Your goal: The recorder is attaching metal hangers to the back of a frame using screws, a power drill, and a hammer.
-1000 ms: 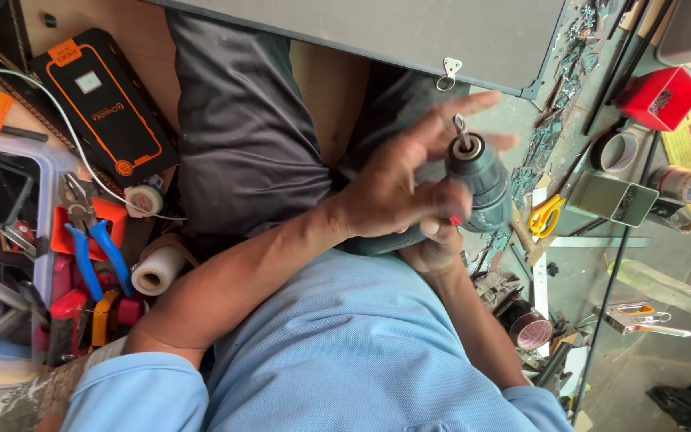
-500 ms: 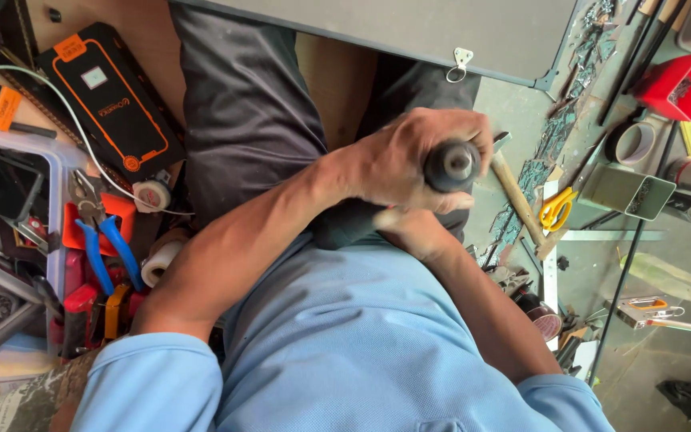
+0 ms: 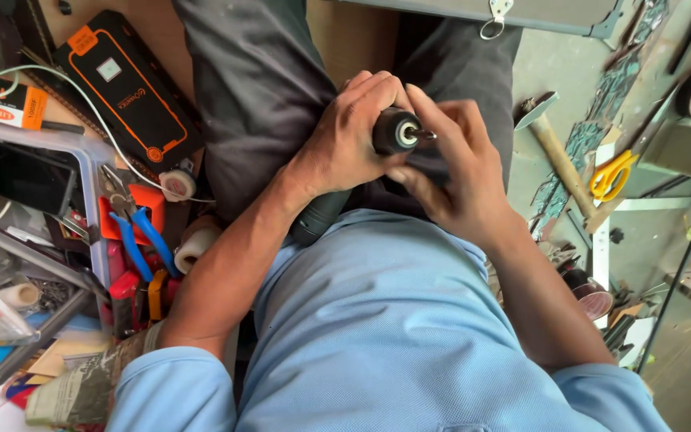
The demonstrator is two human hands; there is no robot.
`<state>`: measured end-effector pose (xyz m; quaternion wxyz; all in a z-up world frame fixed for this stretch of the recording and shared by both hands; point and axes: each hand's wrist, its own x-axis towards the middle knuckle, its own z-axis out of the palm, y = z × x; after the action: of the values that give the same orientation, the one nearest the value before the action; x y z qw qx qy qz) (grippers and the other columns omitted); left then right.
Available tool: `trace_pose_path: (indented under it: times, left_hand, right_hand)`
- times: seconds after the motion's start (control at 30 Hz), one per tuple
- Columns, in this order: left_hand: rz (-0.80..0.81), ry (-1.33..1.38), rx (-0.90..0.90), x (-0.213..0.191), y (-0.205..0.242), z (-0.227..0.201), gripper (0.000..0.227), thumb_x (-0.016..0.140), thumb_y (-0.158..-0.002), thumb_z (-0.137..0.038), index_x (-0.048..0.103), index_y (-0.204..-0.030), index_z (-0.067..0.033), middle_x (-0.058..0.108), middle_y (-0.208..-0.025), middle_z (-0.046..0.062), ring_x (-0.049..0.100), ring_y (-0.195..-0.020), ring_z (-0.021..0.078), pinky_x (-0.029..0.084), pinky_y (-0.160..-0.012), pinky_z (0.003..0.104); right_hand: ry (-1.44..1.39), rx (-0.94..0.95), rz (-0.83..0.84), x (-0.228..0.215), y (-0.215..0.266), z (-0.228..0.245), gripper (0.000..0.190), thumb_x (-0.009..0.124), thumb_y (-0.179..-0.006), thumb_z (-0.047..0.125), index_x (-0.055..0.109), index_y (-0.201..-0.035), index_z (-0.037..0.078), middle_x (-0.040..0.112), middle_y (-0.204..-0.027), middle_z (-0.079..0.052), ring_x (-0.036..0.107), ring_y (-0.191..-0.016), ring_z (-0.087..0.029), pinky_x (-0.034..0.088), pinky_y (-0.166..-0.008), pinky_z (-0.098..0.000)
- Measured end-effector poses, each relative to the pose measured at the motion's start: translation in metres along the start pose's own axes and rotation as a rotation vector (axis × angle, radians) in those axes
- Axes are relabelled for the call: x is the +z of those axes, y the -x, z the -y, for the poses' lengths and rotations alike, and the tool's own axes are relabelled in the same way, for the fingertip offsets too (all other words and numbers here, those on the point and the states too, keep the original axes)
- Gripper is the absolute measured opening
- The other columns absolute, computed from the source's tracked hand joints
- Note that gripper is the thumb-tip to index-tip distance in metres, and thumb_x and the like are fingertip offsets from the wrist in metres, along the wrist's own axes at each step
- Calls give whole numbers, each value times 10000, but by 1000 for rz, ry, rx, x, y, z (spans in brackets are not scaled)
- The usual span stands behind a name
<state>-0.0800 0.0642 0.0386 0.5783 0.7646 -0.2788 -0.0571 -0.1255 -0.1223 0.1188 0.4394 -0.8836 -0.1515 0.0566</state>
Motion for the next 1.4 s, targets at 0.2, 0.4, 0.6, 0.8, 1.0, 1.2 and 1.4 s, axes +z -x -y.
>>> trace_pose_path:
  times: [0.2, 0.4, 0.6, 0.8, 1.0, 1.2, 1.4]
  left_hand:
    - [13, -10, -36, 6, 4, 10, 435, 896, -757, -151, 541, -993, -68, 568, -914, 62, 559, -877, 286, 464, -837, 412]
    - [44, 9, -57, 13, 7, 19, 340, 846, -819, -135, 549, -978, -90, 581, -897, 33, 558, -856, 239, 476, -848, 386]
    - [18, -8, -71, 17, 11, 27, 349, 845, -841, -144, 529, -976, -83, 568, -875, 31, 574, -854, 222, 489, -851, 371]
    - [11, -33, -20, 21, 9, 22, 368, 875, -857, -202, 554, -996, -88, 567, -857, 16, 555, -812, 200, 486, -824, 374]
    - [25, 2, -36, 22, 10, 27, 346, 868, -855, -171, 553, -976, -96, 550, -838, 18, 556, -809, 193, 493, -830, 370]
    - [50, -1, -71, 24, 11, 29, 346, 851, -826, -119, 542, -979, -97, 572, -860, 11, 571, -831, 198, 504, -835, 363]
    - [81, -38, -93, 20, 6, 22, 418, 901, -767, -139, 531, -950, -76, 555, -854, 38, 554, -811, 226, 494, -814, 393]
  right_hand:
    - [23, -37, -35, 18, 1, -39, 557, 947, -886, 261, 648, -1291, 21, 626, -1070, -108, 654, -922, -225, 543, -801, -324]
    - [34, 41, -154, 36, 9, -50, 654, 1019, -775, 381, 596, -1116, 16, 639, -986, -82, 675, -876, -184, 553, -732, -319]
    - [-54, -74, -57, 26, -2, -35, 662, 858, -933, 350, 556, -1373, -41, 613, -1076, -136, 645, -954, -217, 559, -832, -346]
    - [-9, -61, -96, 29, 10, -55, 562, 899, -922, 342, 655, -1304, 8, 640, -1007, -87, 652, -873, -176, 542, -738, -288]
    - [2, -68, -160, 35, 9, -58, 606, 950, -840, 374, 655, -1213, -2, 646, -979, -88, 675, -877, -175, 543, -704, -276]
    - [84, -19, -240, 46, 14, -51, 599, 961, -857, 368, 635, -1169, -26, 656, -971, -108, 706, -870, -196, 571, -706, -283]
    - [13, -105, -81, 15, -10, -37, 609, 894, -909, 355, 580, -1260, -32, 659, -1043, -135, 702, -903, -216, 578, -777, -311]
